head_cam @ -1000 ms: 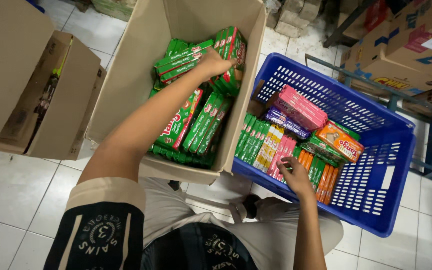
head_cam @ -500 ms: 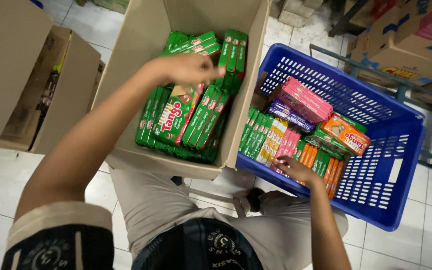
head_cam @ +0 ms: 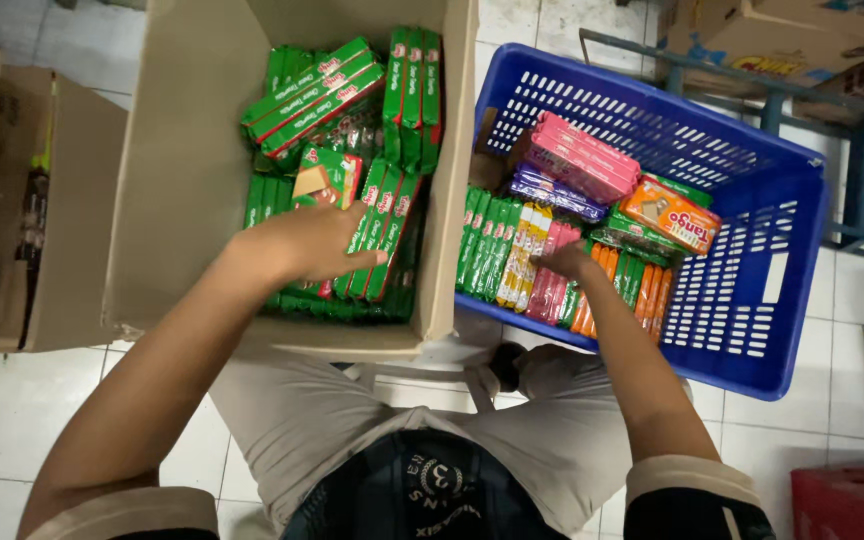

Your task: The person transfers packs of Tango snacks from a blue basket into a cardboard box. They handle green, orange, pink, and purple snack packs, arranging them in rows inside the box.

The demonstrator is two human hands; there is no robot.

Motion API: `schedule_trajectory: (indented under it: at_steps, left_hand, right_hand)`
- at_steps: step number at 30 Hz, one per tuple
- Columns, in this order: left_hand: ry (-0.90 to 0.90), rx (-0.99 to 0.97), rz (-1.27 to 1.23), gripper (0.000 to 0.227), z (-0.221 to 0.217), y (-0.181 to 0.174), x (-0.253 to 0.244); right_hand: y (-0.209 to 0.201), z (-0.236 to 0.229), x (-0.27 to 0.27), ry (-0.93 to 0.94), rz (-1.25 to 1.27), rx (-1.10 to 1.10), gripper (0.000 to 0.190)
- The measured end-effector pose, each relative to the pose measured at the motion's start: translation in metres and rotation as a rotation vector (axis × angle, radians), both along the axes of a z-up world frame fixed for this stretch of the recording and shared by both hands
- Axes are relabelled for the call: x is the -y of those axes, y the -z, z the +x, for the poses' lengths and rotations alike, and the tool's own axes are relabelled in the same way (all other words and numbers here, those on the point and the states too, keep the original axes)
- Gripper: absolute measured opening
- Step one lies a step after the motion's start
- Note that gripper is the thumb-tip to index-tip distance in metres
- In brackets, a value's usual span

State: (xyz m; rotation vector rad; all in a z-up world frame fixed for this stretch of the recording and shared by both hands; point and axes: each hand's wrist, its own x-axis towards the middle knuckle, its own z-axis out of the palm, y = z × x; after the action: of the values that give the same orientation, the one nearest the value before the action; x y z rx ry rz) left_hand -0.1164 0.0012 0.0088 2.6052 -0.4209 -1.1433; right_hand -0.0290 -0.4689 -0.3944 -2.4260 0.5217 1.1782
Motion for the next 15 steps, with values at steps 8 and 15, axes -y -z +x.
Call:
schedule_trajectory:
  at_steps: [8,15]
  left_hand:
    - [0.082,-0.086,0.146,0.082,0.017,0.069,-0.017]
    - [-0.281,0.226,0.482,0.089,0.132,0.086,-0.053]
  right_hand:
    - [-0.067,-0.01,-0.023,0.103,0.144,0.001,0.121]
    - [-0.123,-0.013,-0.047,-0.078,0.046,-0.128,0.072]
